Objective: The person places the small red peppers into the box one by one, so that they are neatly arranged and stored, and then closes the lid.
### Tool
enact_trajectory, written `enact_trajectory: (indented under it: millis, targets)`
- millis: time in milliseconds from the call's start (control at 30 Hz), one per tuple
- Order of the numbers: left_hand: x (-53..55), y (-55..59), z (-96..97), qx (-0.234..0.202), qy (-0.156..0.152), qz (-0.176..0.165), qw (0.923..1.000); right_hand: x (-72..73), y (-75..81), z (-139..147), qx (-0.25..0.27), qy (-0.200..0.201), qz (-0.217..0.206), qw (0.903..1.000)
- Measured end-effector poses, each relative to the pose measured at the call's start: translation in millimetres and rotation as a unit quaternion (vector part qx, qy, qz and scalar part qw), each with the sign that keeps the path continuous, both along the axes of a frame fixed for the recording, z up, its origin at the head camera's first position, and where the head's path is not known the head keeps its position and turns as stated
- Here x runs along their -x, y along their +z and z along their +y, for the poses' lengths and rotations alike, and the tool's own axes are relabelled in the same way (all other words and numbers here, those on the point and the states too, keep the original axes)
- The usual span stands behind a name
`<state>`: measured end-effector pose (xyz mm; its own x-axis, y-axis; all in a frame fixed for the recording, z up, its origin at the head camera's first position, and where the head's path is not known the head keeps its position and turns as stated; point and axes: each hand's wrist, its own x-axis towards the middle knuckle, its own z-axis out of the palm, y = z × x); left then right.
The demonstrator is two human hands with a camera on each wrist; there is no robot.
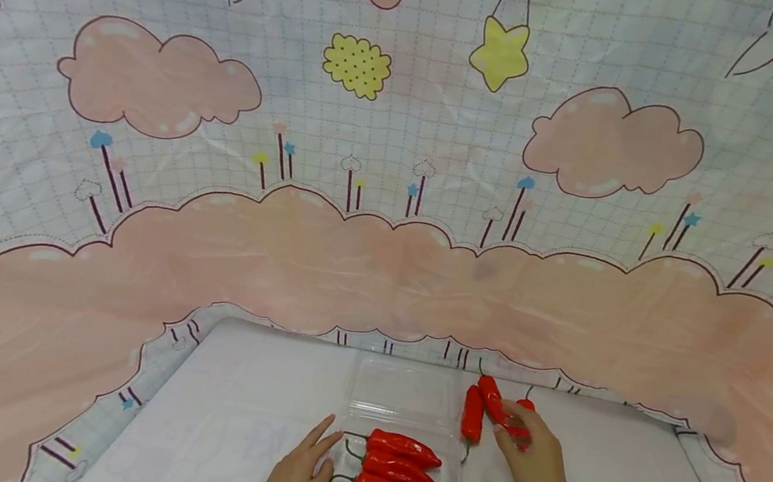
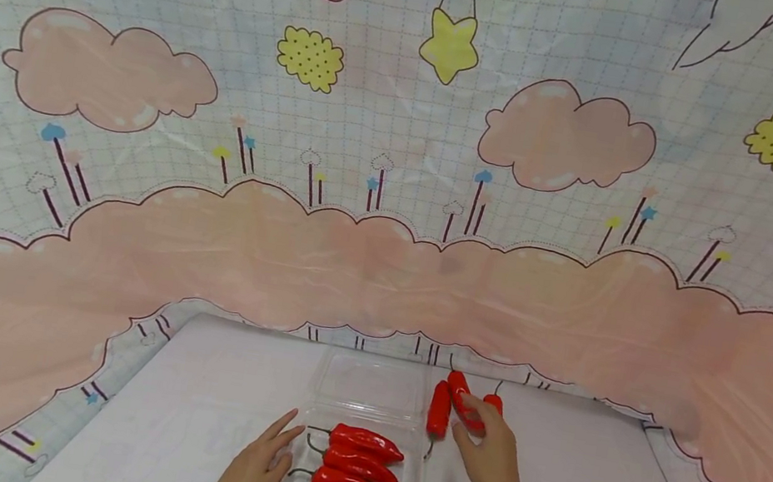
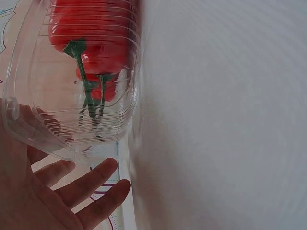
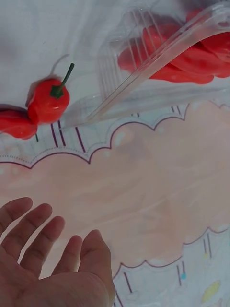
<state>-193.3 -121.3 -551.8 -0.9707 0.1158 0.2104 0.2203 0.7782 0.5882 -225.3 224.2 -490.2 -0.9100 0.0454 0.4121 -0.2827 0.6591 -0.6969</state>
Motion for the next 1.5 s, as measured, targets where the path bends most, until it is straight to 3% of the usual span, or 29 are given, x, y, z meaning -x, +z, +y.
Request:
enact_trajectory:
  millis: [200,400,767,1167,1500]
  targets:
    - [-0.4,-0.6,-0.2,-0.001,0.001,-0.007,1.0,5.1,-3.7,11,0.016,-0.023,-0.008,0.9996]
    - [0.0,-1.0,-0.7,-0.002,0.004,-0.005,1.0,8.9,-5.4,21,0.027,-0.042,-0.062,0.9968]
    - [-0.6,-0.8,-1.3,-0.002,0.003,0.002,1.0,19.4,-4.0,35,0.035,-0.04,-0.14,0.9887]
    - [0.0,1.1,-1.2,0.003,0.002,0.0,1.0,45.7,-17.1,48,0.002,-0.035,-0.173,0.9842]
    - [0.4,1.3,-1.2,0.0,-0.005,0.0,1.0,56.2,-36.3,58,-0.01,-0.039,-0.191,0.9807]
